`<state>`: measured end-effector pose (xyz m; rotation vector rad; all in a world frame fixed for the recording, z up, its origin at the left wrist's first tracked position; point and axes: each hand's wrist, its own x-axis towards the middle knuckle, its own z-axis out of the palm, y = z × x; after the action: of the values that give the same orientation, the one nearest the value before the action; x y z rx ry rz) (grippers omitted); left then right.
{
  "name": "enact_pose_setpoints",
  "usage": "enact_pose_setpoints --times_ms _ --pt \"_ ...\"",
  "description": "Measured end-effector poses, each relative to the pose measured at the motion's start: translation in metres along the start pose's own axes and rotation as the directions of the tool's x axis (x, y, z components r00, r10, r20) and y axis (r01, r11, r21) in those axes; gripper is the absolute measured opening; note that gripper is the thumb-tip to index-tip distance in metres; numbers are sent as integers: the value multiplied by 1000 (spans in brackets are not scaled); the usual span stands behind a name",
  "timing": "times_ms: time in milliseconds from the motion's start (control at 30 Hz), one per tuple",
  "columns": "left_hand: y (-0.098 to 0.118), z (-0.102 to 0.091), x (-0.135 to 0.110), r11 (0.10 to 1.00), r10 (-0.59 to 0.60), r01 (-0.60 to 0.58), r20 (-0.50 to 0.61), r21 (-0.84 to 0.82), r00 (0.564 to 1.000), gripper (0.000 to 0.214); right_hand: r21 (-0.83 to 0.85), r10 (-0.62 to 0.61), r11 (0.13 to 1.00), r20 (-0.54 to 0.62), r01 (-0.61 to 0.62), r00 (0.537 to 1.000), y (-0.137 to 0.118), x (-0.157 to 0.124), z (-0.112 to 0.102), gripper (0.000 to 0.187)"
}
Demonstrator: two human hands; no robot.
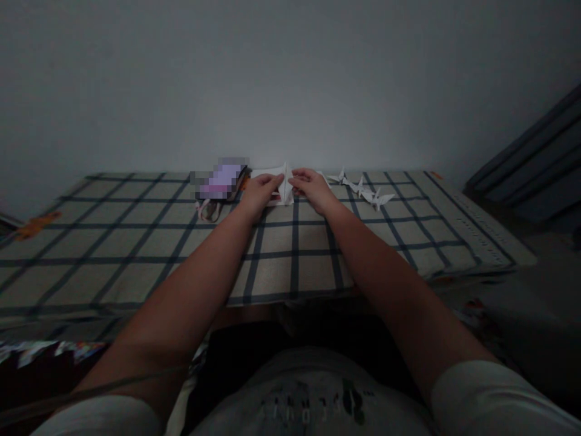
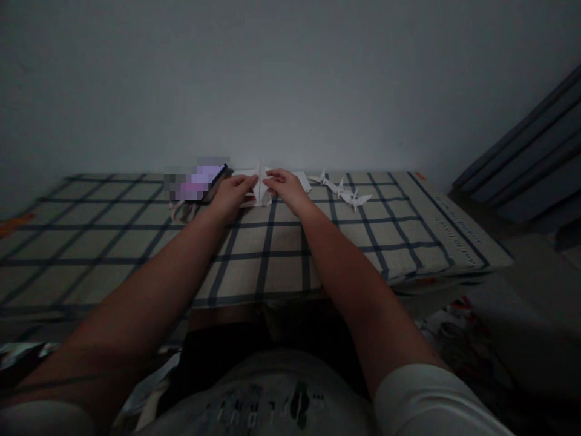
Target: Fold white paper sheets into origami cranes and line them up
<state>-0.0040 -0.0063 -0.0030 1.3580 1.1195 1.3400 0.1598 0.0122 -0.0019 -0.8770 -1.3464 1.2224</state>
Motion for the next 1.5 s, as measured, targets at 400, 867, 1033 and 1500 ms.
enact_pose_setpoints --times_ms 400,867,1033,1500 --pt "-2 -1 2 999 40 -40 -10 22 999 28 -26 -44 999 45 45 998 10 6 -3 15" --pt "-1 -1 0 998 13 -14 14 59 1000 35 -135 -81 987 29 85 996 1 2 0 23" --pt "-1 0 -1 996 -15 10 58 88 998 38 -92 -113 989 -15 111 993 4 5 -2 22" --pt "-7 -1 3 998 -29 22 119 56 992 33 -18 -66 998 -19 66 998 5 8 -3 21"
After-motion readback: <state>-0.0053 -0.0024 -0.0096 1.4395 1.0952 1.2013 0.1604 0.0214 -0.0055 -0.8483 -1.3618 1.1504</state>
